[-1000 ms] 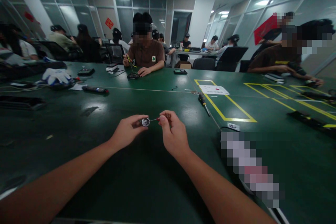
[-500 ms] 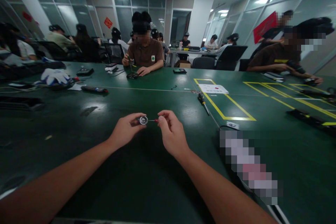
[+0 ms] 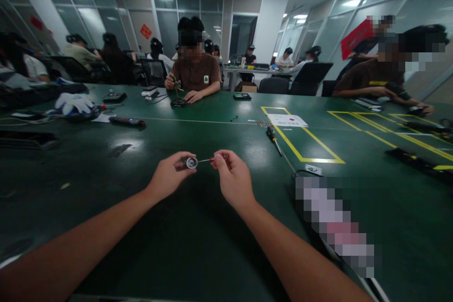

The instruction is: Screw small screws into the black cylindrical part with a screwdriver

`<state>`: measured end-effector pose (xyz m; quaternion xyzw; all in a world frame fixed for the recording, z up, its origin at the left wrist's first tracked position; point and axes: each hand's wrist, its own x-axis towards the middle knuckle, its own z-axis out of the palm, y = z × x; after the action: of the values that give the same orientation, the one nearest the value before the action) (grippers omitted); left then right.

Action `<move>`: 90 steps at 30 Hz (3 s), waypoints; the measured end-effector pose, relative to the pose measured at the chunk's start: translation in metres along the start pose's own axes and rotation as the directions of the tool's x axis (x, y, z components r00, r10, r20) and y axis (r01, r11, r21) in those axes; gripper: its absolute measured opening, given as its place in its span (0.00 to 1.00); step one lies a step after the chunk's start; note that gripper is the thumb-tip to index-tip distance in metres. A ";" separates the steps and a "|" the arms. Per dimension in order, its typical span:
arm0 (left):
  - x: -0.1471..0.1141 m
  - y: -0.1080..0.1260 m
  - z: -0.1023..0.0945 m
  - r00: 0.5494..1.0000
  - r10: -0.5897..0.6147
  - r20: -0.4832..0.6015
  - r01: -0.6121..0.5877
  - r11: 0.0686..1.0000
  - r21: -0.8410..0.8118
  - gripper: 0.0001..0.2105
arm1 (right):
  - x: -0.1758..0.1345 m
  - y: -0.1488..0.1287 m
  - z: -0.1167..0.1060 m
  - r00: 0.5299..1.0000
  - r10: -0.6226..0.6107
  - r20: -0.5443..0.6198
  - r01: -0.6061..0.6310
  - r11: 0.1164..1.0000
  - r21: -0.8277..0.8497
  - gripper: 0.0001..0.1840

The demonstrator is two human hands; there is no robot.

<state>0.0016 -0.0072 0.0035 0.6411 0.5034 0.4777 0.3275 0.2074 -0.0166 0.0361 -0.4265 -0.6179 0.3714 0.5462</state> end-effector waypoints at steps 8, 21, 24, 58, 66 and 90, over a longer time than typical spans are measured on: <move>0.000 0.006 -0.002 1.000 -0.003 -0.020 0.002 1.000 -0.022 0.17 | -0.001 0.003 0.004 0.996 0.087 -0.010 -0.084 0.982 0.169 0.14; -0.002 0.010 -0.001 0.999 0.042 -0.025 -0.042 0.999 -0.008 0.17 | 0.005 0.001 -0.002 0.994 0.058 -0.094 -0.042 0.985 0.167 0.17; -0.002 0.009 0.000 0.999 0.048 -0.019 -0.048 0.999 -0.005 0.17 | 0.003 0.003 -0.002 0.998 0.007 -0.067 -0.003 0.998 0.058 0.17; -0.002 0.004 -0.001 0.999 0.037 0.004 -0.037 0.999 0.033 0.16 | 0.000 0.002 0.002 0.998 0.045 -0.042 -0.040 0.993 0.113 0.15; -0.002 0.006 -0.004 0.981 0.192 -0.017 -0.189 0.977 0.099 0.16 | 0.011 0.010 -0.001 0.932 0.360 0.043 -0.329 0.792 0.514 0.17; -0.002 0.008 -0.001 0.999 0.034 -0.015 -0.034 0.998 0.050 0.18 | 0.000 0.000 -0.003 0.997 -0.040 -0.069 0.038 0.999 -0.029 0.15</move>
<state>0.0032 -0.0113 0.0108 0.6537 0.5069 0.4757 0.2991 0.2100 -0.0165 0.0360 -0.4345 -0.6118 0.3373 0.5684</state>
